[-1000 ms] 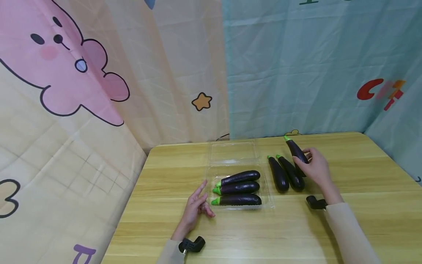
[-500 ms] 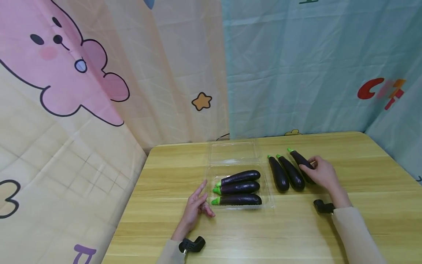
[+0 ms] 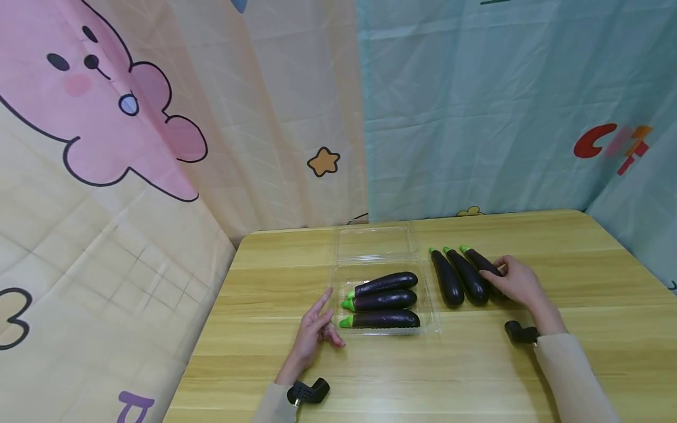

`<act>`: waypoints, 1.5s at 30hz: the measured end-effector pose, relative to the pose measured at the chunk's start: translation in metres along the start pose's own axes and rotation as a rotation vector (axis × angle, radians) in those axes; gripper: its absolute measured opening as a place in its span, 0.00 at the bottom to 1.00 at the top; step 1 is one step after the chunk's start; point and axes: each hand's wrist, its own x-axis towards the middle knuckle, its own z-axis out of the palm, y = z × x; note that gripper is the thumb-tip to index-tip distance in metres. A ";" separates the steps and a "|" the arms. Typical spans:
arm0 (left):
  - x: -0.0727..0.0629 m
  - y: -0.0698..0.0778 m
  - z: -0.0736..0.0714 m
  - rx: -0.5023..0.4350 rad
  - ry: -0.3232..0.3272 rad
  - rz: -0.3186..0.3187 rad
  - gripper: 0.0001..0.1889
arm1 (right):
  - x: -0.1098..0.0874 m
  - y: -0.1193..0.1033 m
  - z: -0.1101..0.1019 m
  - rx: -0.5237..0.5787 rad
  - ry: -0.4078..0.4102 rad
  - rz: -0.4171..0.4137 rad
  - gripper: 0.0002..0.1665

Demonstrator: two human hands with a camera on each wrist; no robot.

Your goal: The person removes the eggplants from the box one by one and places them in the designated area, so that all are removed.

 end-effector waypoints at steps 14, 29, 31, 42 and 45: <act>0.000 0.002 0.002 -0.002 0.006 -0.017 0.32 | -0.006 0.000 -0.001 -0.001 -0.079 0.020 0.39; 0.000 0.002 0.002 0.006 0.010 -0.007 0.31 | -0.006 -0.007 -0.006 0.018 0.105 -0.107 0.35; -0.001 0.002 0.002 0.007 0.012 -0.007 0.31 | -0.007 -0.014 -0.007 0.020 0.165 -0.154 0.32; 0.000 0.002 0.002 0.010 0.017 -0.016 0.32 | -0.003 -0.073 -0.006 -0.042 0.381 -0.461 0.15; 0.000 0.002 0.002 0.011 0.017 -0.017 0.31 | -0.001 -0.087 -0.003 -0.050 0.421 -0.573 0.14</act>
